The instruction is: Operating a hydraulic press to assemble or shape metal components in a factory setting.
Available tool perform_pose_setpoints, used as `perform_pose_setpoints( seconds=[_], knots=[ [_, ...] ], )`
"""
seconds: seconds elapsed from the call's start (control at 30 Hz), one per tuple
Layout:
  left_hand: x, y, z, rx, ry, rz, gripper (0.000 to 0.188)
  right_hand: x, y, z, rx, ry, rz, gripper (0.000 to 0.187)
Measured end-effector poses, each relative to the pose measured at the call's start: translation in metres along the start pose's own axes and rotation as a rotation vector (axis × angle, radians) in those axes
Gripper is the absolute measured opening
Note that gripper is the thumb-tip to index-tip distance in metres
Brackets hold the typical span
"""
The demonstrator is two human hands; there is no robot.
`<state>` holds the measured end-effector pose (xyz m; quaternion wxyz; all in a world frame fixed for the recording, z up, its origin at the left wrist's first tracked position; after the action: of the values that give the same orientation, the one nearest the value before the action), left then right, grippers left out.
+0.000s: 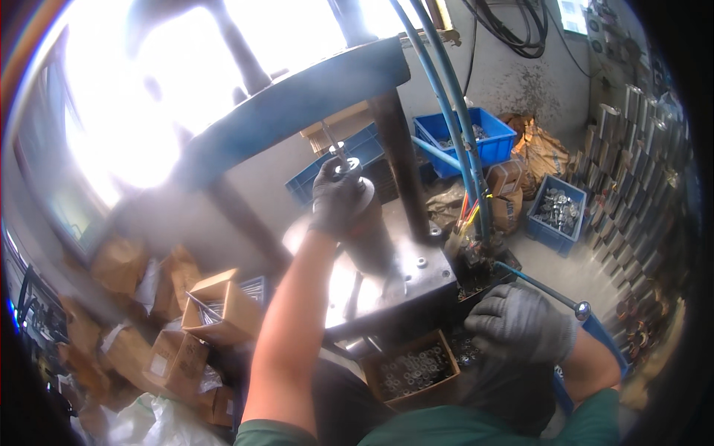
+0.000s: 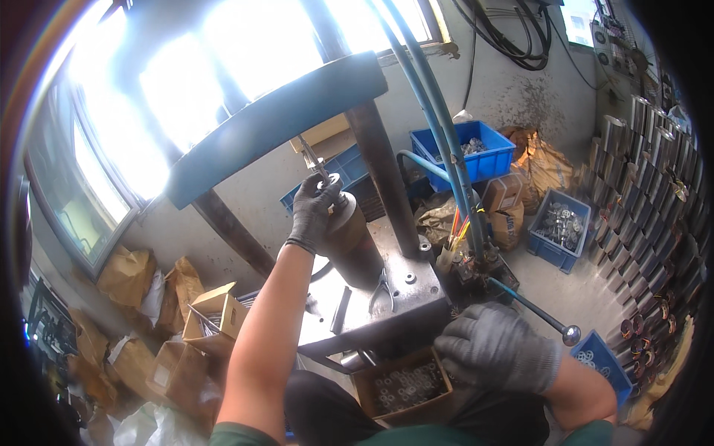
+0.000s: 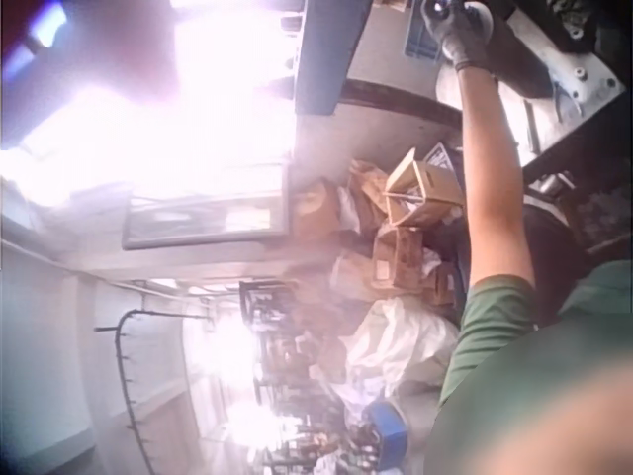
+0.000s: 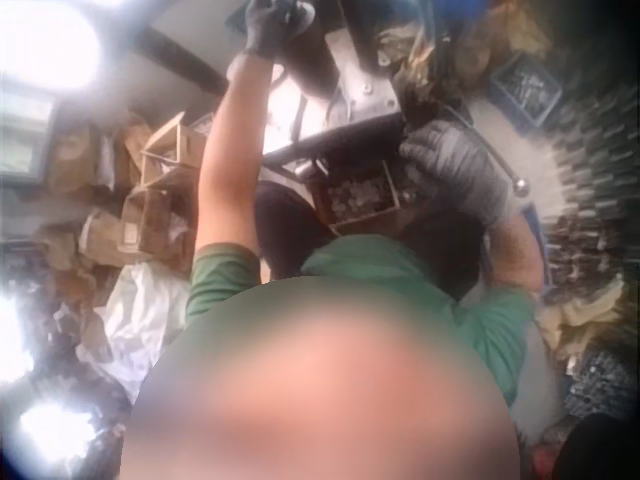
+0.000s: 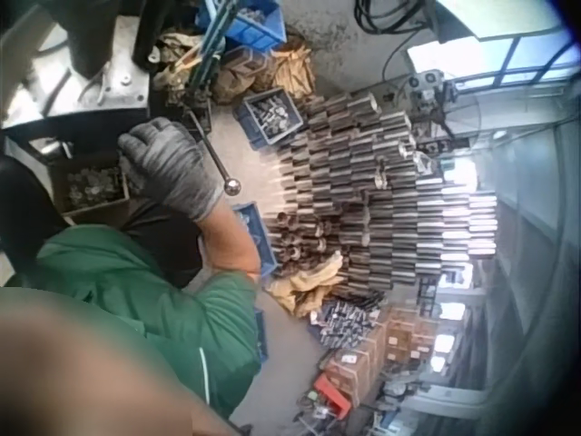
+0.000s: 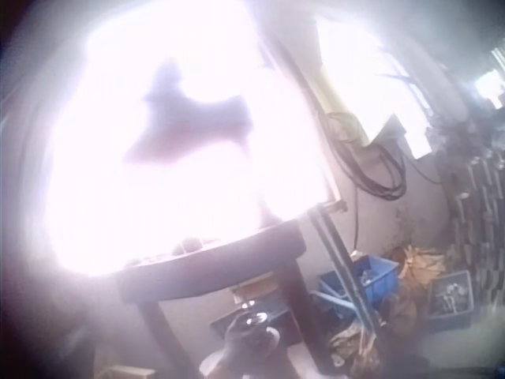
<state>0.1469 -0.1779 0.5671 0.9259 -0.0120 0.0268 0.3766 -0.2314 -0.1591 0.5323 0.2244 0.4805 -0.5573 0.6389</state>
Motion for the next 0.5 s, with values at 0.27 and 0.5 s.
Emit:
perform_pose_setpoints(
  seconds=[0.27,0.5],
  knots=[
    [0.006,-0.013,-0.01,-0.066,-0.073,-0.006,0.037,0.048,0.082,0.021,-0.562,0.117,-0.517,0.041],
    [0.013,-0.029,-0.018,-0.124,-0.218,0.057,0.041,0.016,0.093,-0.006,-0.636,0.002,-0.497,0.031]
  ],
)
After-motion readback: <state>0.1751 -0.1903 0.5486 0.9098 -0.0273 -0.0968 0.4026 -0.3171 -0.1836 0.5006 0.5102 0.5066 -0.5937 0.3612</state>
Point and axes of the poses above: each hand's wrist, its own y-axis away from the middle knuckle, its own x-axis out of the back of the hand, z = x × y, the point moved 3 cm from there along -y, towards the middle knuckle, and after that the axes turned 15 degrees about x, right-handed, at the moved point
